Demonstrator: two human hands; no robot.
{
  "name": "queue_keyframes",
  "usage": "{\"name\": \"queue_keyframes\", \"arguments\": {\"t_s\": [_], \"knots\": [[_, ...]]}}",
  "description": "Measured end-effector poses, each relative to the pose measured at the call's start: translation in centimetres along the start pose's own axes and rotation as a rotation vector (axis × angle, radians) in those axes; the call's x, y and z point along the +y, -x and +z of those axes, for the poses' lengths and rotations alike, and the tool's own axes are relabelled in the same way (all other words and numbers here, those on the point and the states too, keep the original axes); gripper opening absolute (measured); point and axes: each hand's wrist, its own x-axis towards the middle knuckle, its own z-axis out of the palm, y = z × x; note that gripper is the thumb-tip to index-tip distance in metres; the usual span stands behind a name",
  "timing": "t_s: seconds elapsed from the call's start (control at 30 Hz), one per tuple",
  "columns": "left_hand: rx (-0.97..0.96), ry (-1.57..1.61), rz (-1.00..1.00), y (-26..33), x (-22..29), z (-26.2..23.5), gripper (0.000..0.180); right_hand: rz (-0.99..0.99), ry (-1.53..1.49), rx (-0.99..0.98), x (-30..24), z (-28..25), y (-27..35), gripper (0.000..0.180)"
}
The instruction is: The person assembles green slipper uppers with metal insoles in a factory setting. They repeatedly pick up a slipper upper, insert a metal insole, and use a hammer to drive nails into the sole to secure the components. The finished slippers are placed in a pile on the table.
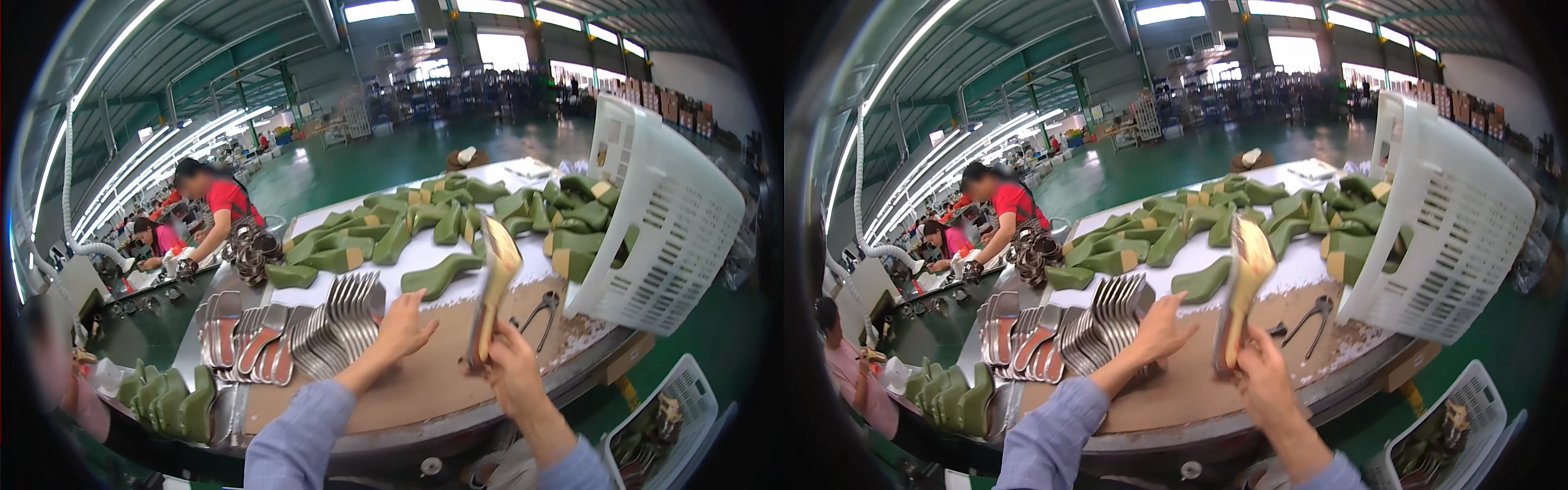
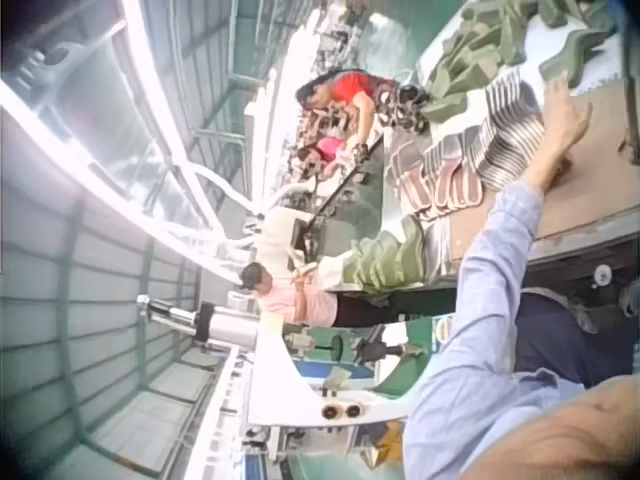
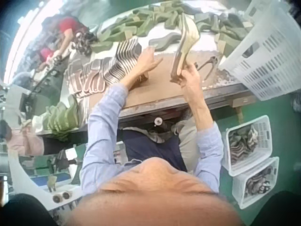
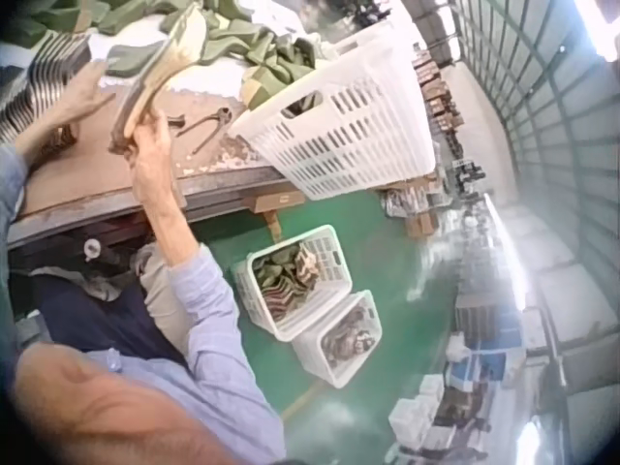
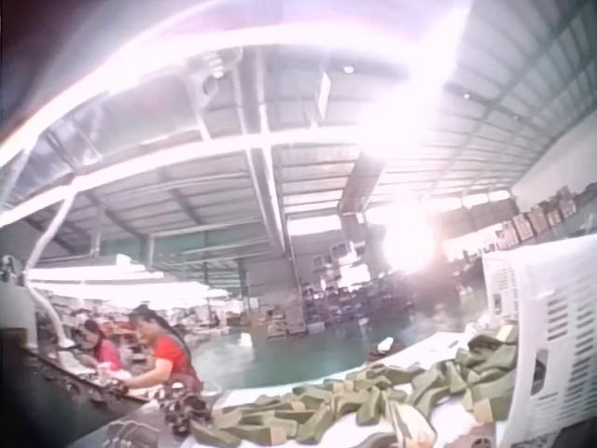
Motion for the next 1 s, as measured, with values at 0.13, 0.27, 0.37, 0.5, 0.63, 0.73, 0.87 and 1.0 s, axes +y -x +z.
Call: {"name": "queue_keyframes", "arguments": {"t_s": [0.13, 0.27, 0.37, 0.5, 0.63, 0.73, 0.87, 1.0], "knots": [[-0.127, -0.172, -0.113, -10.9, -2.1, 6.3, 0.100, 0.003, -0.345, 0.142, 1.2, -3.2, 5.5, 0.041], [-0.303, -0.288, -0.272, -14.4, -5.5, 9.6, 0.117, 0.026, -0.337, 0.100, 1.7, -4.3, 6.6, 0.040], [-0.333, -0.309, -0.305, -14.4, -3.8, 10.0, 0.108, 0.027, -0.053, 0.108, 1.9, -4.2, 6.7, 0.051], [-0.305, -0.319, -0.338, -12.0, -1.5, 9.9, 0.095, 0.077, 0.096, 0.042, 2.7, -5.9, 5.5, 0.049], [-0.349, 0.138, -0.420, -8.3, 0.7, 6.9, 0.071, -0.178, 0.193, 0.279, 3.2, -4.0, 4.3, 0.066], [-0.493, 0.984, -0.543, -4.7, 1.9, 3.1, 0.052, -0.272, 0.520, 0.268, 3.5, -5.4, 3.6, 0.067], [-0.434, 1.808, -0.622, 5.5, 7.1, -1.6, 0.042, -0.248, 0.608, 0.019, 5.2, -4.6, 3.8, 0.075], [-0.348, 1.847, -0.496, 13.5, 7.9, -4.8, 0.062, 0.032, 0.512, -0.479, 5.3, -1.5, 6.8, 0.094]]}}
